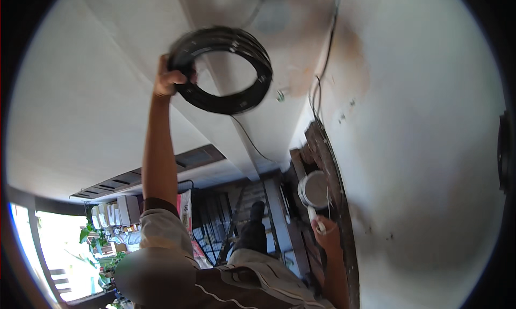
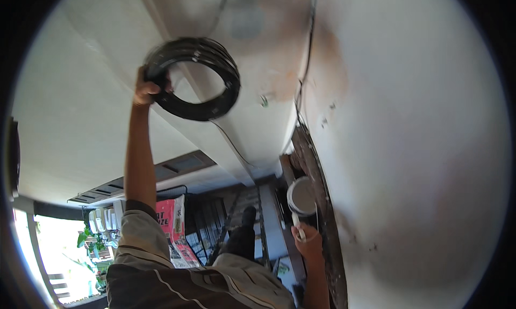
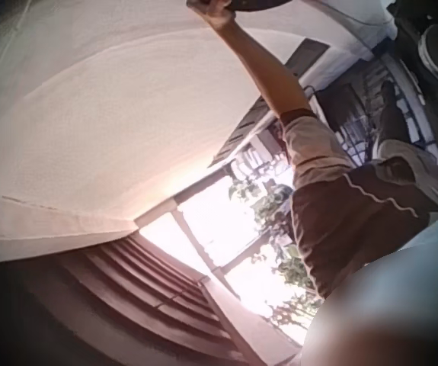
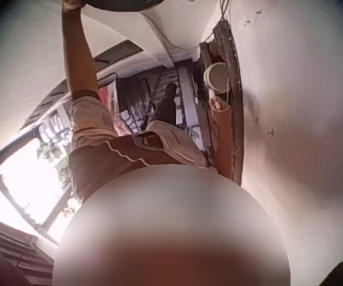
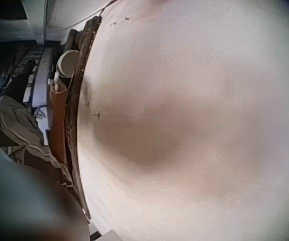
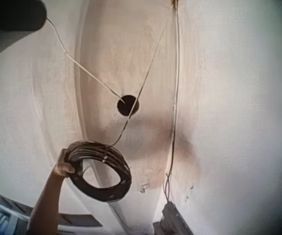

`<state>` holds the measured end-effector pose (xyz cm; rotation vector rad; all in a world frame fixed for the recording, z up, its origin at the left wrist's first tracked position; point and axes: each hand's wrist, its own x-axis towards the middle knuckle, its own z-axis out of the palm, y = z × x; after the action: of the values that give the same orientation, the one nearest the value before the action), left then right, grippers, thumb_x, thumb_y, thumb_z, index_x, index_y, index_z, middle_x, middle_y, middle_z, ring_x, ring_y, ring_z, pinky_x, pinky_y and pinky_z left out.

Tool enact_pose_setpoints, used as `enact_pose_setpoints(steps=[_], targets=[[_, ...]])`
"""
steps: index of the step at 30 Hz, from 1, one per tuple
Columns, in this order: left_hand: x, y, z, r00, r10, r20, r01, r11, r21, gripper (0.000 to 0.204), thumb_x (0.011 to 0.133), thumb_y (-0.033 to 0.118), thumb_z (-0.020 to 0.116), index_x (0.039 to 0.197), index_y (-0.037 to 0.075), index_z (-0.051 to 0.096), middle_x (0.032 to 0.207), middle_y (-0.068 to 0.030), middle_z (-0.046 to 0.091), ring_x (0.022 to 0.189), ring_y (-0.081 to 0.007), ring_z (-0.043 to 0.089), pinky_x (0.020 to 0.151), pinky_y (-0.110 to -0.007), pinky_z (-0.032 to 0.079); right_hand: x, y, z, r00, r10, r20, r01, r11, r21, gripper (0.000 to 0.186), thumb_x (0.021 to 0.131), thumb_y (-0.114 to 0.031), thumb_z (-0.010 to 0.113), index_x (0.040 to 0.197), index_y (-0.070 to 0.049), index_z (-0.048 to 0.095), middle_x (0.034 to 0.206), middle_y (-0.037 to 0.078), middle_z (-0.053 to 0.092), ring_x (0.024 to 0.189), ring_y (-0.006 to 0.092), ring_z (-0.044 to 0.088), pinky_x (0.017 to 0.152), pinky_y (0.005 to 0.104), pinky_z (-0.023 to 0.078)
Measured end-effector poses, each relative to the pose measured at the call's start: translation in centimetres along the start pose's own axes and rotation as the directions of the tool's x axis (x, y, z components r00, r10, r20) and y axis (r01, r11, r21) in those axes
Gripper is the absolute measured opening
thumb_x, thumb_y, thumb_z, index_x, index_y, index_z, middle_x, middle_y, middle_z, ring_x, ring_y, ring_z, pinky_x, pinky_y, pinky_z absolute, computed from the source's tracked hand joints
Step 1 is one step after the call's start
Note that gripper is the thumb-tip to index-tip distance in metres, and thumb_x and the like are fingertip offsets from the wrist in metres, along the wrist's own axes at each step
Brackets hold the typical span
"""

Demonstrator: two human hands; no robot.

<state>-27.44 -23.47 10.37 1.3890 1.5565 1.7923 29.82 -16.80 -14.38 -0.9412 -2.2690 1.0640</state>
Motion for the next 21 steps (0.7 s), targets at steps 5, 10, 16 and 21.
enact_pose_setpoints(steps=[5, 10, 16, 21], targets=[[0.6, -0.9, 1.2, 0.995, 0.089, -0.037, -0.089, 0.996, 0.025, 0.054, 0.045, 0.017, 0.054, 0.09, -0.01, 0.061, 0.069, -0.0129, 0.057, 0.056, -0.0228, 0.057, 0.056, -0.032, 0.05, 3.5, 0.5, 0.9, 0.994, -0.066, -0.091, 0.052, 0.987, -0.153, 0.019, 0.081, -0.011, 0.074, 0.094, -0.002, 0.063, 0.077, 0.02, 0.063, 0.072, 0.0385, 0.061, 0.061, 0.0449, 0.048], [0.0, -2.5, -2.3, 0.989, 0.135, 0.067, -0.135, 0.991, -0.006, 0.059, 0.06, 0.02, 0.063, 0.11, -0.01, 0.058, 0.093, -0.0146, 0.061, 0.072, -0.0239, 0.059, 0.062, -0.034, 0.048, 4.6, 3.1, 3.6, 0.988, -0.019, -0.154, -0.026, 0.959, -0.283, 0.027, 0.083, -0.014, 0.072, 0.102, 0.003, 0.063, 0.077, 0.021, 0.063, 0.07, 0.0397, 0.062, 0.059, 0.0447, 0.05], [1.5, -3.0, -4.8, 0.952, 0.106, 0.287, -0.12, 0.992, 0.032, 0.06, 0.066, 0.023, 0.058, 0.118, -0.007, 0.055, 0.099, -0.0138, 0.059, 0.079, -0.0221, 0.053, 0.069, -0.032, 0.042, 4.4, 10.9, 8.1, 0.986, 0.028, -0.165, -0.073, 0.959, -0.273, 0.028, 0.087, -0.019, 0.068, 0.1, 0.005, 0.062, 0.074, 0.024, 0.061, 0.069, 0.0425, 0.062, 0.059, 0.0469, 0.05], [1.5, -2.1, -3.2, 0.941, 0.162, 0.298, -0.199, 0.975, 0.097, 0.061, 0.067, 0.025, 0.058, 0.119, -0.006, 0.052, 0.1, -0.0139, 0.057, 0.076, -0.0223, 0.051, 0.066, -0.032, 0.039, 7.1, 16.9, 10.5, 0.98, 0.175, -0.094, -0.196, 0.928, -0.318, 0.024, 0.086, -0.021, 0.07, 0.077, 0.0, 0.061, 0.07, 0.022, 0.061, 0.065, 0.0392, 0.063, 0.054, 0.0419, 0.046]])
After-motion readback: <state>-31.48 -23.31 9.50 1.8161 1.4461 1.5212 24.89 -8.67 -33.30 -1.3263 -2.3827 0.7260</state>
